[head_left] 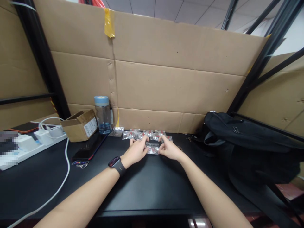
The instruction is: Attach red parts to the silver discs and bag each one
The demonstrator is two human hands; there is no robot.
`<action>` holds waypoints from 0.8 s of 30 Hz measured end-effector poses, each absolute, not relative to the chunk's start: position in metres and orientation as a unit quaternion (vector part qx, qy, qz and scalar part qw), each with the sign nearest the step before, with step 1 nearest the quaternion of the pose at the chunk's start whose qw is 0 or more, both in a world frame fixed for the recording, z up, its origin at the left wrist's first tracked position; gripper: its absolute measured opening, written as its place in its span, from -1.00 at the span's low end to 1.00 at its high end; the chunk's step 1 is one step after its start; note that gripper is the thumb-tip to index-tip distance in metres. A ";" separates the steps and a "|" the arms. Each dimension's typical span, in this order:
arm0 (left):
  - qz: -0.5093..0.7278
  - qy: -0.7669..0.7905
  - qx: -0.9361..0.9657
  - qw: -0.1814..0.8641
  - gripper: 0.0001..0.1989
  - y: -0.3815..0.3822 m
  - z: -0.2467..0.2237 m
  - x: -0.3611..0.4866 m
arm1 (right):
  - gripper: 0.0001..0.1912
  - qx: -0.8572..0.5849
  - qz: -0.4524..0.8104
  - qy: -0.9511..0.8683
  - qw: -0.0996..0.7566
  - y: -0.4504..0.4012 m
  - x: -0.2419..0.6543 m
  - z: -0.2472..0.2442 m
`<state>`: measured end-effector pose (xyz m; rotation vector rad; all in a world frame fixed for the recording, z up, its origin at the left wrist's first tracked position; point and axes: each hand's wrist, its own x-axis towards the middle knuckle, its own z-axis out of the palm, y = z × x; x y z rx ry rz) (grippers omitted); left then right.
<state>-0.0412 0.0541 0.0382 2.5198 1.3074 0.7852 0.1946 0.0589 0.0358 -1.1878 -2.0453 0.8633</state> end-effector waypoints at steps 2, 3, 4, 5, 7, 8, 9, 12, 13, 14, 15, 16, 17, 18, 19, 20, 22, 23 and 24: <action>0.244 0.435 0.864 0.069 -0.77 0.052 0.039 -0.042 | -0.53 -0.436 0.281 -0.807 0.282 0.057 0.192 0.038; 0.232 0.428 0.872 0.057 -0.79 0.052 0.039 -0.043 | -0.59 -0.434 0.251 -0.823 0.267 0.055 0.191 0.039; 0.223 0.422 0.878 0.047 -0.80 0.051 0.039 -0.044 | -0.63 -0.437 0.221 -0.835 0.251 0.054 0.191 0.041; 0.217 0.418 0.881 0.037 -0.79 0.050 0.040 -0.044 | -0.64 -0.442 0.195 -0.844 0.233 0.053 0.190 0.042; 0.215 0.419 0.882 0.020 -0.73 0.050 0.040 -0.045 | -0.61 -0.449 0.156 -0.856 0.205 0.052 0.190 0.043; 0.217 0.422 0.880 0.014 -0.70 0.050 0.040 -0.046 | -0.57 -0.446 0.142 -0.862 0.197 0.051 0.190 0.043; 0.219 0.422 0.880 0.009 -0.67 0.050 0.040 -0.046 | -0.54 -0.439 0.131 -0.868 0.193 0.050 0.190 0.043; 0.214 0.403 0.890 0.014 -0.63 0.050 0.039 -0.047 | -0.61 -0.419 0.109 -0.880 0.195 0.050 0.189 0.043; 0.210 0.395 0.894 0.018 -0.64 0.050 0.038 -0.047 | -0.67 -0.415 0.111 -0.881 0.198 0.049 0.188 0.044; 0.208 0.391 0.896 0.022 -0.66 0.051 0.038 -0.047 | -0.70 -0.412 0.118 -0.881 0.202 0.049 0.186 0.045; 0.208 0.391 0.896 0.025 -0.69 0.051 0.037 -0.047 | -0.70 -0.410 0.128 -0.879 0.206 0.049 0.185 0.047; 0.211 0.396 0.893 0.028 -0.73 0.052 0.037 -0.047 | -0.69 -0.410 0.138 -0.877 0.211 0.049 0.184 0.048; 0.216 0.402 0.890 0.031 -0.77 0.054 0.036 -0.047 | -0.67 -0.409 0.148 -0.874 0.216 0.048 0.183 0.050; 0.220 0.407 0.886 0.037 -0.79 0.055 0.036 -0.047 | -0.66 -0.412 0.157 -0.869 0.223 0.048 0.183 0.051; 0.222 0.412 0.883 0.045 -0.79 0.057 0.036 -0.047 | -0.64 -0.418 0.166 -0.863 0.231 0.047 0.182 0.051; 0.223 0.419 0.879 0.056 -0.78 0.058 0.036 -0.047 | -0.64 -0.426 0.175 -0.855 0.240 0.047 0.182 0.051; 0.222 0.436 0.868 0.082 -0.75 0.061 0.036 -0.047 | -0.64 -0.441 0.196 -0.836 0.259 0.048 0.183 0.049; 0.223 0.444 0.863 0.094 -0.74 0.061 0.037 -0.047 | -0.62 -0.447 0.210 -0.828 0.265 0.048 0.184 0.047; 0.226 0.451 0.857 0.104 -0.75 0.062 0.036 -0.047 | -0.60 -0.449 0.227 -0.822 0.268 0.049 0.185 0.044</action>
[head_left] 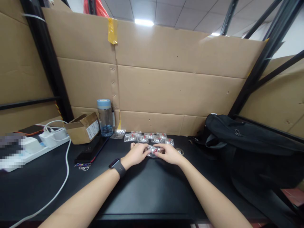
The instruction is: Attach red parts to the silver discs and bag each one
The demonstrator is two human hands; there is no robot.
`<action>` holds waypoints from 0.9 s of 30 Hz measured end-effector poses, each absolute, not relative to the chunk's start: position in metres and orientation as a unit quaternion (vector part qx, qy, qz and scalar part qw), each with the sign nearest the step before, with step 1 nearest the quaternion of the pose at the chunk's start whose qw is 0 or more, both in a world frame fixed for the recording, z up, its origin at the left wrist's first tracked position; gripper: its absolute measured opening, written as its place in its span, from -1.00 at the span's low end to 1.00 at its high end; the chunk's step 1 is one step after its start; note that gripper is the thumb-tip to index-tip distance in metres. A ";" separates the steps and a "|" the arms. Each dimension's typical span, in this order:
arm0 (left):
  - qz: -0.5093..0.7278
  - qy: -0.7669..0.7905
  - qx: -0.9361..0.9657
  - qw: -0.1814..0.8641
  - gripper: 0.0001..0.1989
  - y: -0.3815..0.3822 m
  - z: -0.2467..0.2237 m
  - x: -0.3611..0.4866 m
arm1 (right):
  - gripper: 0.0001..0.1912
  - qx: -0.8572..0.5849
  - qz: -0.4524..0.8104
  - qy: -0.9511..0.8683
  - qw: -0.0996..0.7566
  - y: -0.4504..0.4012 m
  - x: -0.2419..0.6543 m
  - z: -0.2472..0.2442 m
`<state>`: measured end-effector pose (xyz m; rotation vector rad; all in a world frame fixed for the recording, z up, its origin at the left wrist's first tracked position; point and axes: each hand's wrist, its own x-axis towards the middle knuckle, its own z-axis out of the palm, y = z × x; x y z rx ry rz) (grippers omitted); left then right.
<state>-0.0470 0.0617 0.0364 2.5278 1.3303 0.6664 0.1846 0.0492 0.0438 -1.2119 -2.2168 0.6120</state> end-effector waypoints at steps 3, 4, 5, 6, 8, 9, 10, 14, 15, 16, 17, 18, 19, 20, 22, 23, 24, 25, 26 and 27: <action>0.233 0.455 0.850 0.125 -0.77 0.063 0.035 -0.047 | -0.58 -0.452 0.268 -0.804 0.278 0.054 0.185 0.034; 0.235 0.455 0.849 0.128 -0.77 0.064 0.034 -0.047 | -0.60 -0.457 0.268 -0.798 0.287 0.057 0.184 0.031; 0.237 0.456 0.848 0.130 -0.76 0.066 0.034 -0.048 | -0.60 -0.464 0.260 -0.793 0.297 0.060 0.183 0.029; 0.240 0.460 0.845 0.127 -0.73 0.068 0.034 -0.048 | -0.60 -0.472 0.243 -0.790 0.307 0.063 0.182 0.027; 0.249 0.479 0.835 0.105 -0.66 0.075 0.037 -0.052 | -0.59 -0.491 0.194 -0.788 0.316 0.071 0.177 0.025; 0.252 0.491 0.829 0.088 -0.64 0.079 0.039 -0.056 | -0.60 -0.502 0.163 -0.789 0.314 0.075 0.174 0.025; 0.255 0.506 0.821 0.067 -0.65 0.084 0.042 -0.062 | -0.61 -0.514 0.129 -0.790 0.307 0.080 0.172 0.026; 0.254 0.584 0.771 -0.018 -0.76 0.106 0.049 -0.105 | -0.74 -0.540 0.024 -0.795 0.276 0.088 0.168 0.029; 0.247 0.606 0.755 -0.036 -0.73 0.112 0.049 -0.119 | -0.76 -0.531 0.013 -0.802 0.272 0.088 0.169 0.030; 0.232 0.625 0.744 -0.046 -0.67 0.117 0.047 -0.133 | -0.78 -0.517 0.008 -0.813 0.270 0.086 0.171 0.030; 0.217 0.642 0.734 -0.053 -0.59 0.121 0.044 -0.146 | -0.80 -0.499 0.006 -0.824 0.267 0.083 0.174 0.031; 0.190 0.648 0.736 -0.044 -0.52 0.126 0.041 -0.157 | -0.81 -0.483 0.009 -0.835 0.264 0.081 0.177 0.032; 0.167 0.657 0.735 -0.029 -0.48 0.129 0.037 -0.167 | -0.82 -0.471 0.014 -0.843 0.260 0.078 0.181 0.034; 0.149 0.663 0.733 -0.014 -0.46 0.132 0.034 -0.174 | -0.82 -0.467 0.020 -0.845 0.258 0.076 0.186 0.036; 0.130 0.672 0.729 0.004 -0.46 0.135 0.030 -0.180 | -0.81 -0.475 0.032 -0.840 0.260 0.073 0.199 0.041; 0.130 0.676 0.725 0.004 -0.48 0.136 0.030 -0.181 | -0.80 -0.484 0.035 -0.833 0.267 0.073 0.207 0.043; 0.132 0.678 0.723 -0.001 -0.52 0.135 0.030 -0.180 | -0.80 -0.493 0.040 -0.825 0.273 0.074 0.215 0.046; 0.135 0.681 0.720 -0.008 -0.57 0.134 0.031 -0.179 | -0.80 -0.504 0.043 -0.815 0.282 0.076 0.223 0.049; 0.138 0.684 0.716 -0.017 -0.62 0.132 0.033 -0.177 | -0.80 -0.517 0.046 -0.805 0.288 0.077 0.231 0.051; 0.140 0.687 0.712 -0.025 -0.68 0.130 0.034 -0.175 | -0.81 -0.530 0.046 -0.796 0.289 0.079 0.239 0.053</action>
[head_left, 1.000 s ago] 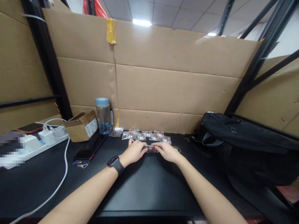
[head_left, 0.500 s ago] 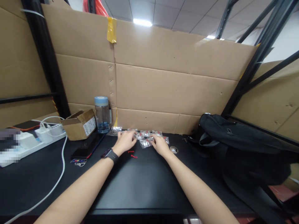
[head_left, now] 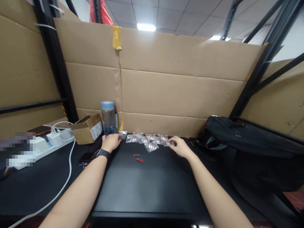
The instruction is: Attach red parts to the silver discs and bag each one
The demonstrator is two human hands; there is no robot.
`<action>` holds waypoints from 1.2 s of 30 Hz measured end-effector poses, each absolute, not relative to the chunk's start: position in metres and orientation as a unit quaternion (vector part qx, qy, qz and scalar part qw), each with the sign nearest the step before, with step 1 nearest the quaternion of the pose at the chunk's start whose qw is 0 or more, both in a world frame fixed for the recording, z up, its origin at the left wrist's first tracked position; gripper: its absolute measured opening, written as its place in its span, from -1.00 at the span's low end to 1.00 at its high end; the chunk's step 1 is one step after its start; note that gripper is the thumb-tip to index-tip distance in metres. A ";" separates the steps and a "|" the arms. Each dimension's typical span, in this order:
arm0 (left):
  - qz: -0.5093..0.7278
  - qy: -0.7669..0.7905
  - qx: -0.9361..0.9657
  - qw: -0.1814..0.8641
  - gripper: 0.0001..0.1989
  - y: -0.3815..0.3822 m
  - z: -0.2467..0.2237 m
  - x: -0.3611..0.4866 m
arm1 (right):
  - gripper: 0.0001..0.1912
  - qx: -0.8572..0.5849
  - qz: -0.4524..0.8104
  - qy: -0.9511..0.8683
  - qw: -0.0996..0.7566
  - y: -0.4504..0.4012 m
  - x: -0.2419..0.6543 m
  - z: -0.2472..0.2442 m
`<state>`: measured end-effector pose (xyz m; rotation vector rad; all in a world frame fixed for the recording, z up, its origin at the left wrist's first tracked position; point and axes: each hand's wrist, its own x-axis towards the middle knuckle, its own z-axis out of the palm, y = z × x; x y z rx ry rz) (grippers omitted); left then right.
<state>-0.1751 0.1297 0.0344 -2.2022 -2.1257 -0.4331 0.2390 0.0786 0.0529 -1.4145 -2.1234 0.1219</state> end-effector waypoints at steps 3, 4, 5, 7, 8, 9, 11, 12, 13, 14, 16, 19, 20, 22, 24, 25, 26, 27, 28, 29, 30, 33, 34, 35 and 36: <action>-0.146 -0.701 -0.696 0.048 -0.68 0.124 0.040 -0.173 | -0.79 -0.565 0.049 -0.781 0.262 0.080 0.261 0.057; -0.152 -0.706 -0.689 0.057 -0.66 0.123 0.043 -0.173 | -0.75 -0.572 0.060 -0.782 0.240 0.079 0.267 0.058; -0.164 -0.711 -0.681 0.066 -0.64 0.122 0.046 -0.173 | -0.69 -0.578 0.079 -0.784 0.212 0.079 0.272 0.059; -0.217 -0.706 -0.669 0.076 -0.62 0.120 0.054 -0.171 | -0.52 -0.584 0.120 -0.787 0.156 0.077 0.281 0.058; -0.255 -0.688 -0.676 0.070 -0.63 0.118 0.058 -0.168 | -0.46 -0.587 0.135 -0.787 0.134 0.076 0.284 0.058; -0.293 -0.653 -0.696 0.054 -0.65 0.116 0.062 -0.162 | -0.43 -0.590 0.146 -0.785 0.120 0.076 0.286 0.057; -0.339 -0.536 -0.773 -0.004 -0.70 0.109 0.067 -0.145 | -0.44 -0.595 0.161 -0.780 0.113 0.077 0.288 0.056; -0.340 -0.464 -0.817 -0.036 -0.73 0.105 0.068 -0.134 | -0.47 -0.596 0.167 -0.777 0.115 0.077 0.288 0.055; -0.322 -0.399 -0.856 -0.065 -0.74 0.100 0.066 -0.121 | -0.49 -0.598 0.171 -0.774 0.117 0.078 0.288 0.055; -0.303 -0.353 -0.881 -0.085 -0.76 0.095 0.063 -0.108 | -0.49 -0.601 0.173 -0.772 0.119 0.078 0.288 0.055; -0.248 -0.308 -0.913 -0.100 -0.80 0.086 0.055 -0.085 | -0.44 -0.607 0.172 -0.767 0.113 0.077 0.288 0.056; -0.225 -0.316 -0.917 -0.089 -0.68 0.080 0.046 -0.070 | -0.38 -0.622 0.173 -0.759 0.086 0.074 0.289 0.059; -0.232 -0.323 -0.914 -0.084 -0.66 0.080 0.046 -0.071 | -0.40 -0.626 0.172 -0.757 0.079 0.073 0.289 0.060; -0.235 -0.336 -0.909 -0.079 -0.69 0.082 0.049 -0.081 | -0.48 -0.628 0.166 -0.757 0.071 0.072 0.288 0.062; -0.204 -0.357 -0.909 -0.069 -0.78 0.087 0.054 -0.095 | -0.53 -0.621 0.155 -0.765 0.073 0.071 0.286 0.064; -0.177 -0.369 -0.910 -0.064 -0.82 0.089 0.056 -0.101 | -0.55 -0.617 0.148 -0.769 0.077 0.071 0.284 0.065; -0.149 -0.381 -0.910 -0.061 -0.85 0.091 0.057 -0.106 | -0.56 -0.614 0.142 -0.772 0.083 0.070 0.282 0.065; -0.125 -0.392 -0.909 -0.060 -0.88 0.093 0.056 -0.110 | -0.57 -0.611 0.138 -0.774 0.092 0.070 0.280 0.065; -0.108 -0.401 -0.907 -0.063 -0.90 0.095 0.055 -0.112 | -0.57 -0.607 0.136 -0.776 0.106 0.069 0.278 0.065; -0.096 -0.406 -0.906 -0.069 -0.91 0.096 0.054 -0.113 | -0.57 -0.600 0.140 -0.778 0.124 0.069 0.275 0.065; -0.090 -0.409 -0.905 -0.074 -0.91 0.096 0.053 -0.112 | -0.56 -0.591 0.148 -0.779 0.148 0.068 0.273 0.065; -0.090 -0.422 -0.899 -0.077 -0.87 0.092 0.054 -0.107 | -0.52 -0.544 0.176 -0.786 0.236 0.066 0.264 0.067; -0.089 -0.432 -0.894 -0.079 -0.89 0.089 0.056 -0.106 | -0.51 -0.524 0.180 -0.791 0.261 0.065 0.260 0.068; -0.083 -0.445 -0.888 -0.084 -0.91 0.087 0.059 -0.104 | -0.51 -0.504 0.178 -0.797 0.282 0.063 0.256 0.070; -0.072 -0.456 -0.882 -0.091 -0.93 0.084 0.061 -0.103 | -0.52 -0.484 0.172 -0.805 0.298 0.062 0.251 0.072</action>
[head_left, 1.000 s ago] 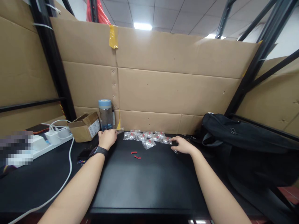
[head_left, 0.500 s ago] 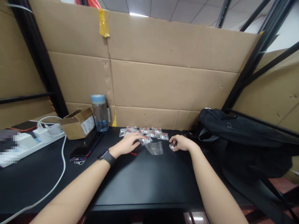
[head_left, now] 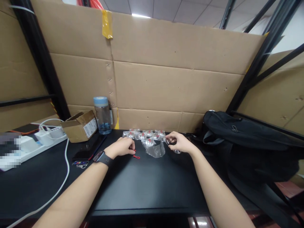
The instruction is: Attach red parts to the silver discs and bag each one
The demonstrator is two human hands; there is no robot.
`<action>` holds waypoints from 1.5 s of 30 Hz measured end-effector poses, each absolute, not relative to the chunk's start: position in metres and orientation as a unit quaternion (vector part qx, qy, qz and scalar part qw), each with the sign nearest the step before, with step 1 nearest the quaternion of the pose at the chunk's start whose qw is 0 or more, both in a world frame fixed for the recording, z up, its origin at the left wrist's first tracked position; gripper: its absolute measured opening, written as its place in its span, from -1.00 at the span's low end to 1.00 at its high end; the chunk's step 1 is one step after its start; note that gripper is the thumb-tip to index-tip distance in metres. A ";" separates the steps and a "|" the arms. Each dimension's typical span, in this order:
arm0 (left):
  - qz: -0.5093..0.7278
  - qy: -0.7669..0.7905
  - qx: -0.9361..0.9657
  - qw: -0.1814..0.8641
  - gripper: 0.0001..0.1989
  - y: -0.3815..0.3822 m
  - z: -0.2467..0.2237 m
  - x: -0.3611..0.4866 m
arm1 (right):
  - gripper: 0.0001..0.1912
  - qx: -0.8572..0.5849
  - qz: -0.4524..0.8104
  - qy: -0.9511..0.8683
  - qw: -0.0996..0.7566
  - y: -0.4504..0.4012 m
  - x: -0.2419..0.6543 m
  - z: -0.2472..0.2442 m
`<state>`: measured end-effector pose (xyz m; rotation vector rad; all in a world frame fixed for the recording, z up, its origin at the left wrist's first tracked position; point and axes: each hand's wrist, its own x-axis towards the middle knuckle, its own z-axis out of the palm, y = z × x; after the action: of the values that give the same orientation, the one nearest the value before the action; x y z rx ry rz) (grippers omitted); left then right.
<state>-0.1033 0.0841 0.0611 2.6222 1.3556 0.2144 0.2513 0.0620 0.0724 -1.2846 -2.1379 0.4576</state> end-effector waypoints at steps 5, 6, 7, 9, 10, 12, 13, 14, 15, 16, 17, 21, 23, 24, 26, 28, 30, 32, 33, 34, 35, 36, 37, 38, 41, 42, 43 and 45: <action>0.099 0.445 0.887 0.077 -0.90 0.078 0.067 -0.100 | -0.52 -0.413 0.155 -0.817 0.371 0.051 0.220 0.081; 0.137 0.431 0.888 0.086 -0.90 0.078 0.067 -0.098 | -0.52 -0.403 0.155 -0.817 0.381 0.048 0.213 0.081; 0.181 0.416 0.885 0.108 -0.89 0.077 0.067 -0.096 | -0.51 -0.394 0.155 -0.819 0.388 0.045 0.205 0.080; 0.268 0.388 0.864 0.174 -0.85 0.075 0.067 -0.088 | -0.51 -0.381 0.154 -0.820 0.399 0.039 0.189 0.077; 0.305 0.377 0.849 0.209 -0.84 0.074 0.068 -0.083 | -0.50 -0.377 0.153 -0.817 0.408 0.036 0.182 0.075; 0.363 0.362 0.818 0.262 -0.84 0.070 0.069 -0.073 | -0.49 -0.370 0.157 -0.809 0.430 0.032 0.171 0.072; 0.381 0.358 0.804 0.282 -0.84 0.068 0.070 -0.068 | -0.49 -0.367 0.163 -0.803 0.440 0.030 0.166 0.070; 0.395 0.357 0.793 0.297 -0.84 0.065 0.071 -0.064 | -0.48 -0.363 0.170 -0.798 0.450 0.028 0.163 0.069; 0.403 0.356 0.785 0.308 -0.84 0.063 0.072 -0.061 | -0.48 -0.358 0.178 -0.793 0.459 0.027 0.161 0.069; 0.408 0.354 0.781 0.313 -0.84 0.060 0.073 -0.058 | -0.48 -0.354 0.186 -0.789 0.466 0.026 0.159 0.068; 0.410 0.350 0.782 0.312 -0.84 0.058 0.073 -0.056 | -0.49 -0.351 0.193 -0.784 0.474 0.026 0.158 0.068; 0.425 0.340 0.795 0.267 -0.86 0.050 0.072 -0.052 | -0.51 -0.338 0.213 -0.774 0.491 0.023 0.155 0.068; 0.446 0.350 0.791 0.229 -0.89 0.049 0.070 -0.050 | -0.52 -0.333 0.216 -0.776 0.490 0.022 0.154 0.068; 0.454 0.355 0.788 0.216 -0.90 0.049 0.069 -0.049 | -0.53 -0.332 0.217 -0.776 0.490 0.022 0.153 0.068; 0.459 0.360 0.785 0.208 -0.91 0.049 0.067 -0.047 | -0.53 -0.332 0.220 -0.774 0.492 0.021 0.152 0.068; 0.458 0.363 0.785 0.208 -0.90 0.049 0.066 -0.045 | -0.53 -0.329 0.229 -0.771 0.495 0.021 0.152 0.067; 0.460 0.370 0.782 0.200 -0.91 0.047 0.066 -0.043 | -0.54 -0.320 0.240 -0.767 0.502 0.022 0.151 0.065; 0.461 0.379 0.780 0.187 -0.92 0.043 0.068 -0.042 | -0.54 -0.316 0.245 -0.762 0.510 0.022 0.151 0.064; 0.459 0.386 0.780 0.179 -0.92 0.041 0.069 -0.041 | -0.54 -0.318 0.243 -0.760 0.513 0.022 0.151 0.064; 0.455 0.393 0.781 0.169 -0.92 0.039 0.070 -0.041 | -0.55 -0.323 0.238 -0.758 0.514 0.022 0.151 0.063; 0.450 0.399 0.783 0.159 -0.92 0.037 0.072 -0.041 | -0.55 -0.331 0.230 -0.757 0.514 0.023 0.151 0.063; 0.445 0.403 0.786 0.150 -0.91 0.035 0.072 -0.041 | -0.55 -0.339 0.223 -0.757 0.512 0.023 0.151 0.063; 0.441 0.406 0.788 0.142 -0.91 0.034 0.073 -0.041 | -0.56 -0.347 0.218 -0.756 0.511 0.023 0.150 0.063; 0.439 0.405 0.790 0.137 -0.91 0.034 0.072 -0.041 | -0.56 -0.353 0.215 -0.754 0.510 0.023 0.150 0.062; 0.440 0.398 0.794 0.134 -0.90 0.035 0.071 -0.041 | -0.58 -0.358 0.235 -0.743 0.515 0.025 0.149 0.059; 0.440 0.399 0.794 0.132 -0.90 0.036 0.071 -0.041 | -0.58 -0.357 0.254 -0.737 0.515 0.026 0.149 0.058; 0.439 0.402 0.793 0.128 -0.90 0.036 0.071 -0.042 | -0.57 -0.356 0.277 -0.731 0.512 0.026 0.149 0.058; 0.436 0.413 0.791 0.117 -0.90 0.036 0.072 -0.042 | -0.63 -0.353 0.316 -0.723 0.503 0.028 0.150 0.058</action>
<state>-0.0421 0.0361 0.0717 2.3151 1.2100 1.2759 0.1503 0.0279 0.0581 -0.8530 -1.7450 0.7630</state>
